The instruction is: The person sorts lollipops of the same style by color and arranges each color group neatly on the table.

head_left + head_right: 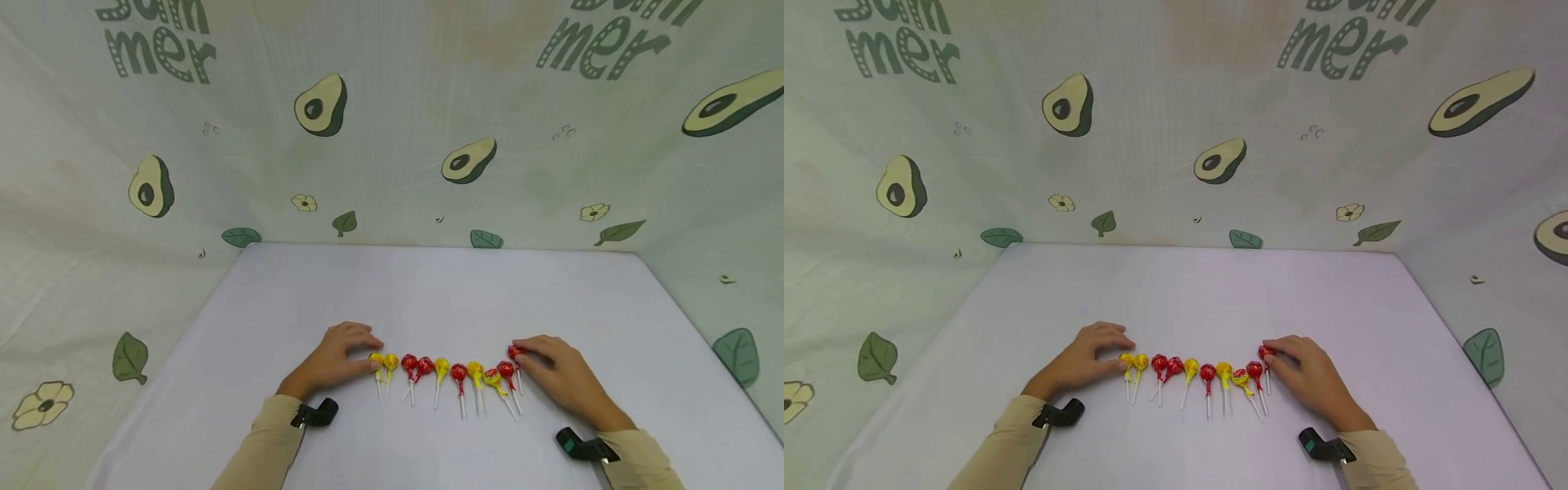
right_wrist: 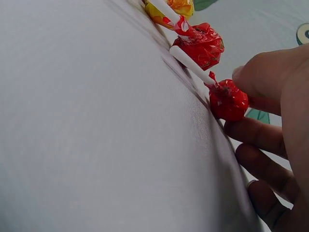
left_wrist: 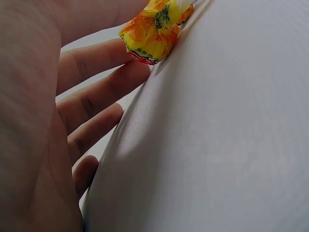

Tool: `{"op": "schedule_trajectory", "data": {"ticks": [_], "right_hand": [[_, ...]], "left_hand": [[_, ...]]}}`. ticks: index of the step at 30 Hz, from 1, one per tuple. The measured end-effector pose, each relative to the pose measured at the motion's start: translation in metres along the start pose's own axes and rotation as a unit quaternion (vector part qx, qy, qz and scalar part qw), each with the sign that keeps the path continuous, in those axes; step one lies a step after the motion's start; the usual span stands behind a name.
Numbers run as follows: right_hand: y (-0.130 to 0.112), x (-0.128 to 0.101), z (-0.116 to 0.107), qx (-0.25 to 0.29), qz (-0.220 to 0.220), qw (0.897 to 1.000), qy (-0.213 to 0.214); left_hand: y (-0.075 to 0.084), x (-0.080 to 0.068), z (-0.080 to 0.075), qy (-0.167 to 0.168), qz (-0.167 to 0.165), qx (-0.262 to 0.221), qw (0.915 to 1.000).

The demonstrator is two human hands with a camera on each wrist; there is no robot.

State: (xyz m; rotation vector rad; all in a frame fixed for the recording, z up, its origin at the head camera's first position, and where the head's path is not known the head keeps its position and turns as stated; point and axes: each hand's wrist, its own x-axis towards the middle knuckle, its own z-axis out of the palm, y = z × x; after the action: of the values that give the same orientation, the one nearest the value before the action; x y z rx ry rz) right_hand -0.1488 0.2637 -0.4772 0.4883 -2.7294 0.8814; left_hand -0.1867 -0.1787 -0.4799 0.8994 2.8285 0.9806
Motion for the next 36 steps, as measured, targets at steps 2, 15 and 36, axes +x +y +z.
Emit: {"op": "schedule_trajectory", "data": {"ticks": [2,15,36], "right_hand": [[0.0,0.001,-0.001,0.0,0.006,1.0,-0.007],[0.001,0.023,-0.005,-0.002,0.032,0.999,-0.031],[0.006,0.077,-0.002,0.027,0.083,0.99,-0.114]], "left_hand": [[0.0,0.001,-0.001,-0.001,0.0,-0.001,1.0],[0.001,0.007,-0.005,0.004,0.007,-0.003,1.0],[0.002,0.001,-0.002,0.011,0.007,-0.004,0.9999]]}}
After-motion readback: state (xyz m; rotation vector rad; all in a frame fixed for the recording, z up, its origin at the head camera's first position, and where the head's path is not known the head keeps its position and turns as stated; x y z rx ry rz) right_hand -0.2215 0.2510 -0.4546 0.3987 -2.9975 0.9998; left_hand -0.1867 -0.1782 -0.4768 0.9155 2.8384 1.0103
